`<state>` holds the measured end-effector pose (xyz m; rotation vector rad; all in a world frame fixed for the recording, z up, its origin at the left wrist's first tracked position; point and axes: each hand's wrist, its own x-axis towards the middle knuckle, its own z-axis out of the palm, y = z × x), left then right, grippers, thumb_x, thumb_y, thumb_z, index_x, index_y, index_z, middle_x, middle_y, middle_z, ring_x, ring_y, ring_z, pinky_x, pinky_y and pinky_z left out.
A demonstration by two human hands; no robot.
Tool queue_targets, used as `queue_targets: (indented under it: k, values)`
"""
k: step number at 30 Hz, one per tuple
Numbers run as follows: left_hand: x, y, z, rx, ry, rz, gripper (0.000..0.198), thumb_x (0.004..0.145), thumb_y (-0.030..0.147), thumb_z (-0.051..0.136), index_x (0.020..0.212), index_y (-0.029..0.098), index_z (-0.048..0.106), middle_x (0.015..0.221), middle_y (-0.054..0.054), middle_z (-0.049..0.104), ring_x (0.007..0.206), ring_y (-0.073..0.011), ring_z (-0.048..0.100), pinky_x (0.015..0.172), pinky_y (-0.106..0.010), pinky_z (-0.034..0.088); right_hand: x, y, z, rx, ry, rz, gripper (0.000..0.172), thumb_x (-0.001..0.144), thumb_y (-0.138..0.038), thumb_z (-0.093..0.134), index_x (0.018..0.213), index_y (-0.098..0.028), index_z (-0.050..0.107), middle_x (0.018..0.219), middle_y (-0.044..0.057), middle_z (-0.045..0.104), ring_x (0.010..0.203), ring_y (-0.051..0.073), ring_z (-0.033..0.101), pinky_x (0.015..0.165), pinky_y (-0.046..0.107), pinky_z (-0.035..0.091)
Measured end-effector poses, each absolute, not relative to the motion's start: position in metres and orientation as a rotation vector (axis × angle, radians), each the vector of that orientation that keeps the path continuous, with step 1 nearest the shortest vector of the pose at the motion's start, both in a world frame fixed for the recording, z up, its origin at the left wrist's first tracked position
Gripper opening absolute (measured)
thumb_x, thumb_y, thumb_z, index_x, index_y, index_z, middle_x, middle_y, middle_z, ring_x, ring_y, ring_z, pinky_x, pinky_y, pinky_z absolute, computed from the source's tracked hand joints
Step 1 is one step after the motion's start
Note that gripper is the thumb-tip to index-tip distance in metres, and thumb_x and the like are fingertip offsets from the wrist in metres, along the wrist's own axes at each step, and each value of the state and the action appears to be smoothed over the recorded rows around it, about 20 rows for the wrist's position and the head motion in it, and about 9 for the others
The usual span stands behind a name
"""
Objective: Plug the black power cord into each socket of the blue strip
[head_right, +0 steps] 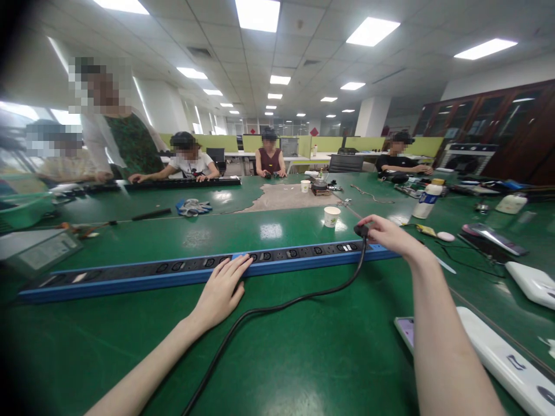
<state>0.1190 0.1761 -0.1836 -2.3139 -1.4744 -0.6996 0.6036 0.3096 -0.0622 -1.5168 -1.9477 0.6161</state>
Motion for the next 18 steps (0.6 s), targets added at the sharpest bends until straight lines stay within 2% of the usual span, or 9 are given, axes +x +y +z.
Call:
queue_targets:
  k: [3,7,11,14,18]
  values:
    - [0.119,0.177,-0.185,-2.317,-1.474,-0.697,0.069,0.092,0.011,0.045,0.159,0.027,0.034,0.162,-0.004,0.041,0.148,-0.0216,0.04,0.126,-0.048,0.026,0.631,0.314,-0.071,-1.597,-2.06,0.535,0.049,0.079,-0.038,0.067,0.124,-0.019,0.062,0.088,0.005,0.073,0.075,0.018,0.067,0.063,0.024,0.049]
    - [0.119,0.178,-0.186,-2.314,-1.476,-0.703,0.069,0.093,0.011,0.044,0.159,0.028,0.034,0.162,-0.004,0.042,0.148,-0.0214,0.041,0.126,-0.048,0.027,0.649,0.323,-0.08,-1.807,-2.019,0.348,0.043,0.077,-0.037,0.07,0.117,-0.02,0.066,0.082,0.005,0.074,0.067,0.017,0.067,0.056,0.023,0.047]
    - [0.119,0.178,-0.187,-2.316,-1.461,-0.717,0.069,0.093,0.011,0.044,0.159,0.028,0.033,0.162,-0.005,0.042,0.148,-0.0218,0.041,0.126,-0.049,0.027,0.642,0.331,-0.086,-1.838,-1.835,0.445,0.039,0.083,-0.032,0.061,0.12,-0.02,0.065,0.089,0.007,0.075,0.075,0.018,0.07,0.059,0.023,0.053]
    - [0.119,0.178,-0.187,-2.315,-1.458,-0.719,0.069,0.093,0.011,0.044,0.159,0.028,0.032,0.161,-0.005,0.042,0.148,-0.022,0.042,0.126,-0.05,0.027,0.634,0.332,-0.09,-1.881,-1.722,0.505,0.036,0.088,-0.042,0.057,0.116,-0.021,0.066,0.095,0.009,0.075,0.081,0.019,0.07,0.058,0.024,0.056]
    - [0.119,0.178,-0.187,-2.318,-1.462,-0.709,0.07,0.093,0.012,0.044,0.16,0.028,0.032,0.162,-0.005,0.042,0.148,-0.0222,0.041,0.126,-0.049,0.027,0.636,0.333,-0.094,-2.015,-1.793,0.357,0.037,0.081,-0.045,0.065,0.109,-0.022,0.067,0.096,0.009,0.074,0.074,0.019,0.069,0.054,0.024,0.054]
